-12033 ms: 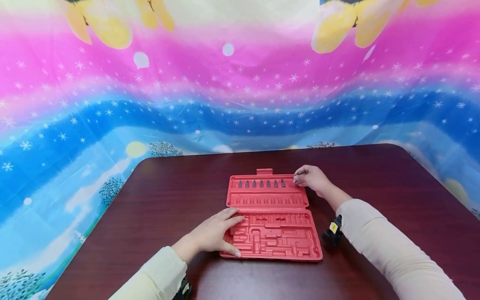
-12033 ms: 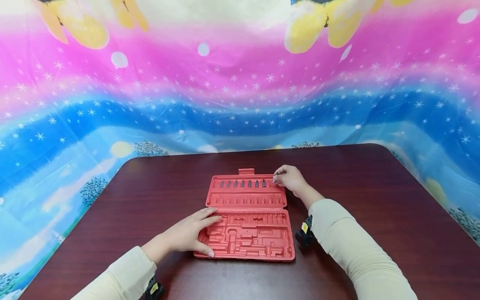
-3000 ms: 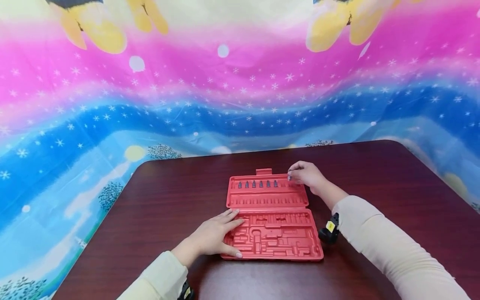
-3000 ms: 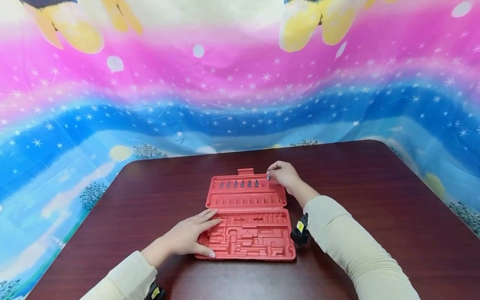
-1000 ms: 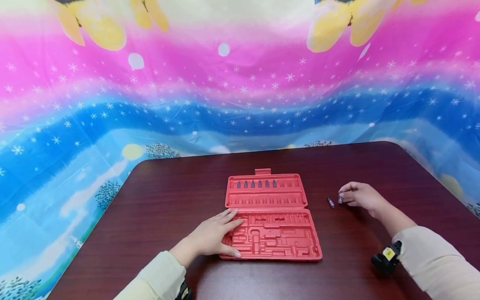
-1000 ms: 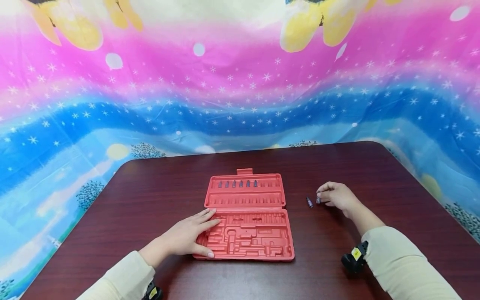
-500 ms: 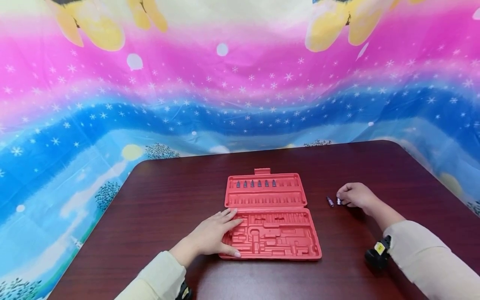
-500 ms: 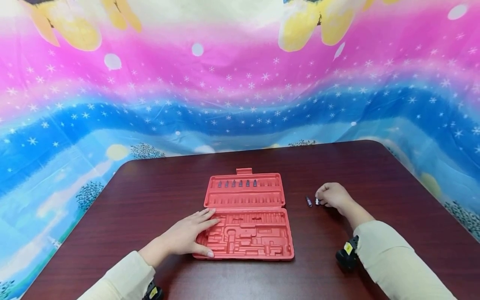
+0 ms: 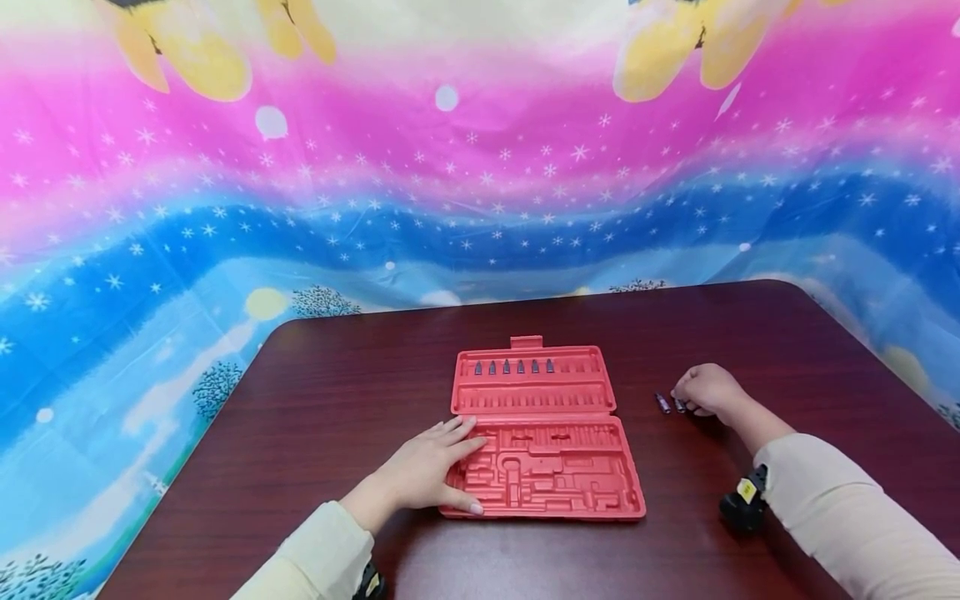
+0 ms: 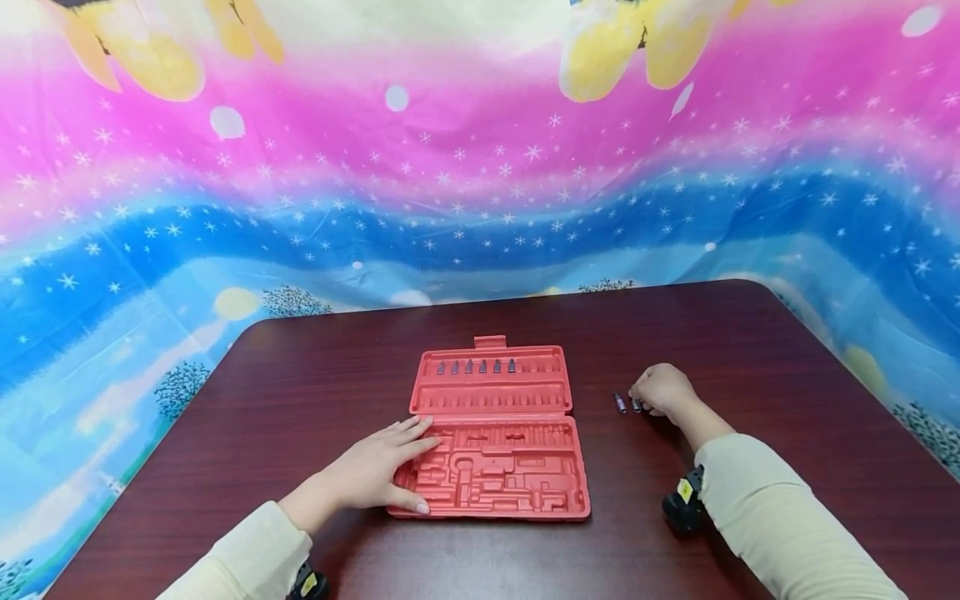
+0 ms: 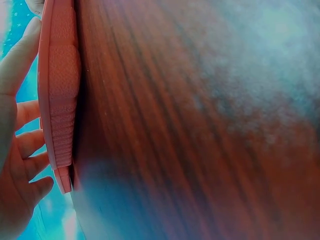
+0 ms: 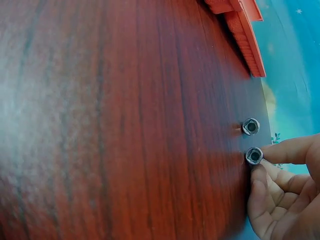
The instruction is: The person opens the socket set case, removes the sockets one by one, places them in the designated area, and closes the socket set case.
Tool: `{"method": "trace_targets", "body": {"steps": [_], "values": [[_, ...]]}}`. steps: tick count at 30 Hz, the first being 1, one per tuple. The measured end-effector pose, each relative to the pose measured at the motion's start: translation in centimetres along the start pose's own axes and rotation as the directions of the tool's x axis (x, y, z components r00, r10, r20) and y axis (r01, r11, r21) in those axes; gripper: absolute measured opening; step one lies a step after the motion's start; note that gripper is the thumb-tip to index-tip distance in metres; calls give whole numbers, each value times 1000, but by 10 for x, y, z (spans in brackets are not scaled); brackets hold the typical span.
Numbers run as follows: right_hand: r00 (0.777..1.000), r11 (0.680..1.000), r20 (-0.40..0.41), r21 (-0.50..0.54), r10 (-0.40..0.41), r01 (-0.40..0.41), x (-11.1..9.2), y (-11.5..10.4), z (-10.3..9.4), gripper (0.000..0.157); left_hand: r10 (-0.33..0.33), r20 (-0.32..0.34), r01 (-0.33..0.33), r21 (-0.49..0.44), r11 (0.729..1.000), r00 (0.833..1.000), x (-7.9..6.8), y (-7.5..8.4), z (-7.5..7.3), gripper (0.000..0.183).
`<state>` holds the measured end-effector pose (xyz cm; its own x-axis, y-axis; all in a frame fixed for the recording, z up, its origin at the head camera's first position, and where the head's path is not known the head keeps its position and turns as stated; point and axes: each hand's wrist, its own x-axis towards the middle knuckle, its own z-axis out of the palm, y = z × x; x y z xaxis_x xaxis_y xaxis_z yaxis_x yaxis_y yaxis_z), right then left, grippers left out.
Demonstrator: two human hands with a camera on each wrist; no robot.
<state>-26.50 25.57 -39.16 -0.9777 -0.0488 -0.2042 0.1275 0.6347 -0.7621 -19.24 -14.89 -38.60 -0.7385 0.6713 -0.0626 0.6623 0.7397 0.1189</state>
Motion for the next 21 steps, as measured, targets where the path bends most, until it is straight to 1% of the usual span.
{"method": "trace_targets", "body": {"steps": [13,21], "values": [[999,999,14,-2,36,-36,-2,-2,0,12,-6,9,6,-16,1000,1000,1,-1,0,87],[999,1000,21,-16,26,-26,-2,-3,0,12,-17,14,17,-22,1000,1000,0,-1,1,87]]}}
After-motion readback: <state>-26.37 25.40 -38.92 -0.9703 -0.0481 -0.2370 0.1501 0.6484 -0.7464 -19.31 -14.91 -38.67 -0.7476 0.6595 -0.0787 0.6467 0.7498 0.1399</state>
